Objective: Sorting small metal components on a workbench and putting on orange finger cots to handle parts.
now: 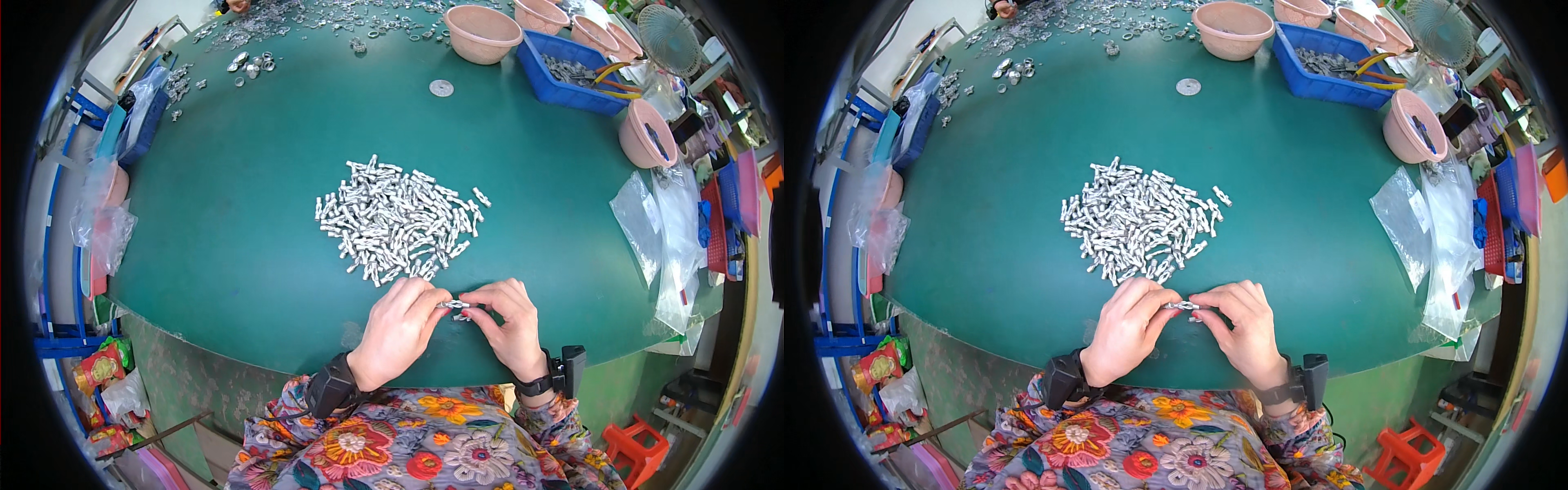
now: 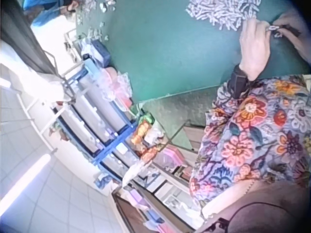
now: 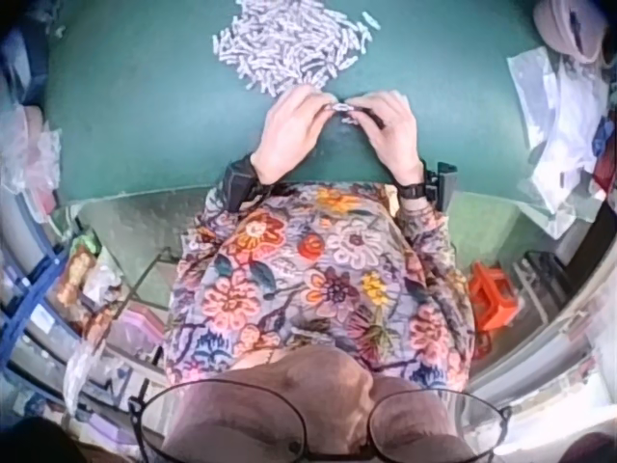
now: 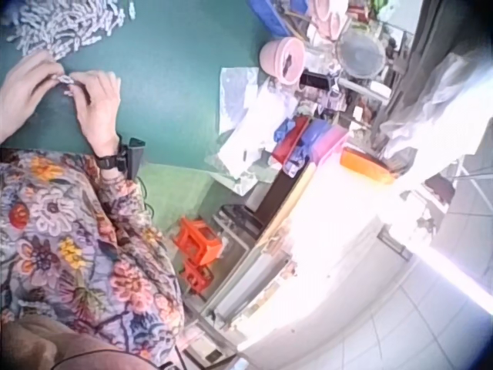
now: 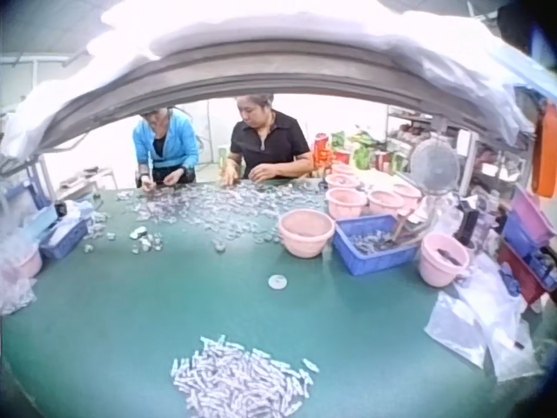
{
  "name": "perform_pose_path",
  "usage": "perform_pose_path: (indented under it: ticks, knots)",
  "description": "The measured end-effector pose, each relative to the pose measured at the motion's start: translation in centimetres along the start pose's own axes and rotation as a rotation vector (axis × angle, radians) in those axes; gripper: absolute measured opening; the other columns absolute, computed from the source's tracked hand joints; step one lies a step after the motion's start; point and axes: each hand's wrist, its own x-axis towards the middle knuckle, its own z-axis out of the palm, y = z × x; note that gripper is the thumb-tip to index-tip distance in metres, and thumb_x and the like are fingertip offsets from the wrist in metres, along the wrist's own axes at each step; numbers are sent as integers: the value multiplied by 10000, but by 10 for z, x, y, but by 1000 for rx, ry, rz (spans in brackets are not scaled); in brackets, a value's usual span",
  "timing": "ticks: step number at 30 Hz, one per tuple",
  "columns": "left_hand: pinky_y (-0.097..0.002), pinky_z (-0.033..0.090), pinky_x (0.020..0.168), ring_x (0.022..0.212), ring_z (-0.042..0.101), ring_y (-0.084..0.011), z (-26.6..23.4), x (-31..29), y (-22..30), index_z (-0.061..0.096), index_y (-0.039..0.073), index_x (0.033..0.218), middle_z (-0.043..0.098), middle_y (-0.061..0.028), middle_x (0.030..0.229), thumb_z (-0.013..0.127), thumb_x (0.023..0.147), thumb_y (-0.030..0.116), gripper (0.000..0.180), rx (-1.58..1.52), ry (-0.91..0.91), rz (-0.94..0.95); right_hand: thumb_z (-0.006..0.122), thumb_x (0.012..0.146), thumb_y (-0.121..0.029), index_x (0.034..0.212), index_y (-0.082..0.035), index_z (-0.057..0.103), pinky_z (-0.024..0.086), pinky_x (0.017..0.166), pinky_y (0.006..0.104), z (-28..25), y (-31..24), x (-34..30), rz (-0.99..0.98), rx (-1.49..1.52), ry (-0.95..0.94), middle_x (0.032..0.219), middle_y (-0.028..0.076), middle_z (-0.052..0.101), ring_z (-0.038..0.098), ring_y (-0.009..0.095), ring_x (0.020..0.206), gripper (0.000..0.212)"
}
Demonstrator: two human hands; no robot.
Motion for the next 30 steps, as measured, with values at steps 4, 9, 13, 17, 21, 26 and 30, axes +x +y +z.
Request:
perform_pose_path:
  ticks: [4, 9, 13, 17, 21, 26, 30]
  knots:
    - [-366, 487, 701, 817, 592, -269, -5, 0, 9, 661, 34, 938, 598, -85, 877, 720, 771, 11, 179, -5, 46, 44, 763, 742, -45, 919, -98, 703, 409, 709, 310, -4, -5, -1, 62, 94, 9, 868, 18, 685, 563, 181, 736, 194]
    - [-336, 492, 670, 784, 594, -247, -11, -1, 15, 676, 36, 944, 603, -81, 859, 738, 750, -6, 207, -41, 83, 86, 761, 752, -43, 906, -80, 715, 422, 711, 299, -7, -11, -1, 114, 202, 27, 851, 29, 690, 555, 166, 705, 165]
    - [-278, 485, 658, 763, 597, -157, -11, -4, 16, 691, 36, 993, 612, -65, 868, 718, 791, -18, 211, -294, 19, -44, 737, 792, -60, 892, -61, 718, 440, 728, 303, -7, -8, -6, 193, 307, -26, 819, 47, 689, 565, 172, 718, 102]
    - [-223, 469, 673, 773, 574, -72, -9, -8, 10, 684, 13, 1057, 618, -27, 915, 664, 868, -15, 192, -704, -109, -377, 691, 851, -80, 898, -41, 715, 449, 746, 301, -4, -9, -7, 255, 398, -69, 799, 50, 689, 575, 165, 741, 65]
    - [-216, 464, 671, 761, 561, -66, -7, -10, 5, 672, -3, 1082, 614, -16, 944, 634, 901, 0, 185, -989, -115, -551, 635, 915, -98, 903, -5, 703, 455, 761, 281, -1, -10, -11, 480, 689, -112, 786, 40, 686, 579, 133, 773, 116]
    - [-207, 457, 686, 751, 555, -67, -8, -10, 6, 666, -4, 1085, 625, -15, 941, 619, 923, 32, 172, -1102, -130, -601, 626, 927, -99, 918, 10, 700, 454, 768, 270, 0, -10, -11, 534, 764, -108, 796, 38, 685, 577, 119, 788, 131]
    - [-208, 456, 696, 750, 555, -68, -6, -11, 2, 651, -3, 1109, 630, -13, 940, 615, 928, 38, 189, -1087, -156, -594, 635, 918, -88, 938, 8, 704, 457, 761, 264, -1, -11, -9, 498, 763, -86, 821, 42, 686, 579, 119, 791, 119]
